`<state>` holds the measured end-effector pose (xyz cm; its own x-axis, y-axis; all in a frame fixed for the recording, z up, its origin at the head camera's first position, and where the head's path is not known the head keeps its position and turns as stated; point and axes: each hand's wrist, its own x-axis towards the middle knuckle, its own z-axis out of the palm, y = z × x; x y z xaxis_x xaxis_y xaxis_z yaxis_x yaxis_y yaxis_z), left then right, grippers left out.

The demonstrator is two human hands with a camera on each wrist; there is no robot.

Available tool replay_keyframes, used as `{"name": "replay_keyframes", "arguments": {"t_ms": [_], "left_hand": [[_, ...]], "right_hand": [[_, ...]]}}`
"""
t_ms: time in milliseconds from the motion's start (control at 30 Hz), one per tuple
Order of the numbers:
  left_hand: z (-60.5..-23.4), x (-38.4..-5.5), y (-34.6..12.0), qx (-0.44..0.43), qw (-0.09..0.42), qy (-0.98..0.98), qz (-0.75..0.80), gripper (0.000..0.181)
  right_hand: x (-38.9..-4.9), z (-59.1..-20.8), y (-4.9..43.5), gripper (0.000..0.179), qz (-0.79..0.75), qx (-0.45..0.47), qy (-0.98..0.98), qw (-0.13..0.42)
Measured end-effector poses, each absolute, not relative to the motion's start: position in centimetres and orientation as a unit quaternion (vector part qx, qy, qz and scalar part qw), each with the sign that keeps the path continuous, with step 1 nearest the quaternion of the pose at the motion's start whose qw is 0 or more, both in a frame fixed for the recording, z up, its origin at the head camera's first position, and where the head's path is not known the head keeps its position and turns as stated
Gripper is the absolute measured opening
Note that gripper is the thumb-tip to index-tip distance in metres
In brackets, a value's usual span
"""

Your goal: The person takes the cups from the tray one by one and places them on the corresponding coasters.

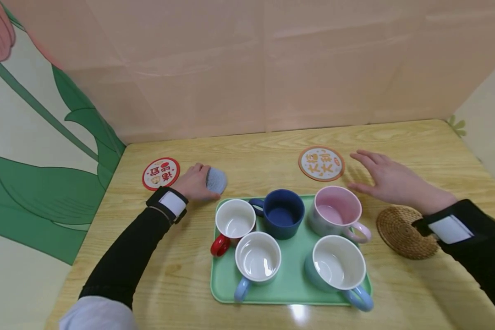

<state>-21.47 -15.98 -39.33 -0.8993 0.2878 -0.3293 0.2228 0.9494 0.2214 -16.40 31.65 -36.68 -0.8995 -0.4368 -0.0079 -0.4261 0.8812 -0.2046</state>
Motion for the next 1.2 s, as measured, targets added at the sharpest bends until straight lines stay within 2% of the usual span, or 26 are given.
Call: {"name": "replay_keyframes", "arguments": {"t_ms": [567, 1200], "left_hand": [[-39.8, -25.0, -14.1, 0.135, 0.183, 0.972, 0.064, 0.097], [-39.8, -26.0, -14.4, 0.119, 0.191, 0.971, 0.081, 0.099]], "right_hand": [[-16.2, -36.8, 31.8, 0.084, -0.106, -0.229, 0.967, 0.014], [-16.3, -36.4, 31.3, 0.085, -0.100, -0.221, 0.970, 0.033]]}}
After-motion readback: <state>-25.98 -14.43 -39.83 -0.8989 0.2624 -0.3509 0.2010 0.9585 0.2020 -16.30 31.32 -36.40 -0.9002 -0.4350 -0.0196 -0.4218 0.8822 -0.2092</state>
